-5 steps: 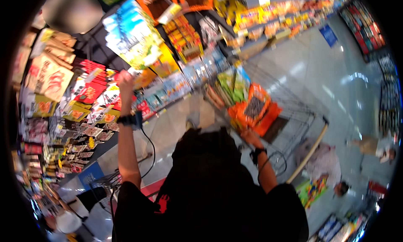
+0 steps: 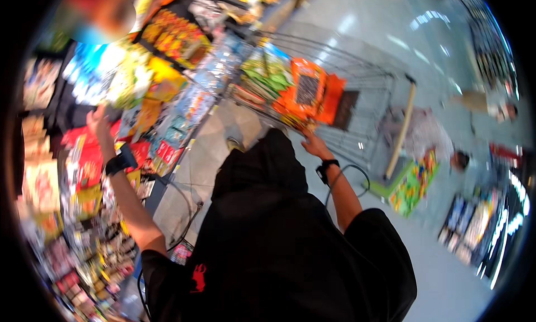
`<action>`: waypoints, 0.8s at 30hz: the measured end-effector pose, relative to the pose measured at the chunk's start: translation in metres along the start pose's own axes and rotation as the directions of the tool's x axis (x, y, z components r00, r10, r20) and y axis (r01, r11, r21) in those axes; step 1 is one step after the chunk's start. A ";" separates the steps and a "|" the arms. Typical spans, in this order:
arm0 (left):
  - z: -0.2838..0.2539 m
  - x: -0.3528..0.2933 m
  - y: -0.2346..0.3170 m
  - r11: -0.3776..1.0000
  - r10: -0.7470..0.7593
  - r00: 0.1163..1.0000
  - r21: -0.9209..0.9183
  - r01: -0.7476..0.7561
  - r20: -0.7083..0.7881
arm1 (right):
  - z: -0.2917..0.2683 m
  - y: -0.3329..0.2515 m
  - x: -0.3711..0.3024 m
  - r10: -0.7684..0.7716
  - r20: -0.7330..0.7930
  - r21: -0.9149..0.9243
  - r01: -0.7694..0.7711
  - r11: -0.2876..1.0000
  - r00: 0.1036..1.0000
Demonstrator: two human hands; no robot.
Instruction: The person selects multiple bags of snacks from the supermarket shelves and places them into a shopping cart.
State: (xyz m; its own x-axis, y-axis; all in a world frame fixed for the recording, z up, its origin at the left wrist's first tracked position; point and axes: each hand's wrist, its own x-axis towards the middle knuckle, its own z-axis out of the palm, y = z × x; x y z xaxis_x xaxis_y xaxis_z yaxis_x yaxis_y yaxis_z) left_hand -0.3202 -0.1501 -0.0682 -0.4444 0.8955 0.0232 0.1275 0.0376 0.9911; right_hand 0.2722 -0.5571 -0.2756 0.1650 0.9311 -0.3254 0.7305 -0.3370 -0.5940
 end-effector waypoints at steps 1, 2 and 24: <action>-0.033 0.017 0.022 0.996 -0.043 0.998 0.083 0.039 0.044 | 0.012 -0.022 0.000 -0.046 -0.103 -0.045 0.042 0.998 0.994; -0.052 0.022 0.036 0.997 -0.016 0.999 -0.069 0.018 0.036 | 0.015 -0.045 0.005 -0.101 -0.201 -0.095 0.083 0.992 0.974; 0.338 -0.218 -0.105 0.471 -0.198 0.127 0.208 -0.857 0.972 | 0.085 -0.108 0.251 0.105 0.273 0.081 -0.132 0.988 0.956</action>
State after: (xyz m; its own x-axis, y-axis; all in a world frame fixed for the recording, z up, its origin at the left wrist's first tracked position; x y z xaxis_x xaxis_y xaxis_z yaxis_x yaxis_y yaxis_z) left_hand 0.0633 -0.1994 -0.2219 0.7799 0.5375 -0.3206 0.6257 -0.6573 0.4200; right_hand 0.1787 -0.2992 -0.3555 0.0539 0.8169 -0.5743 0.6465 -0.4668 -0.6034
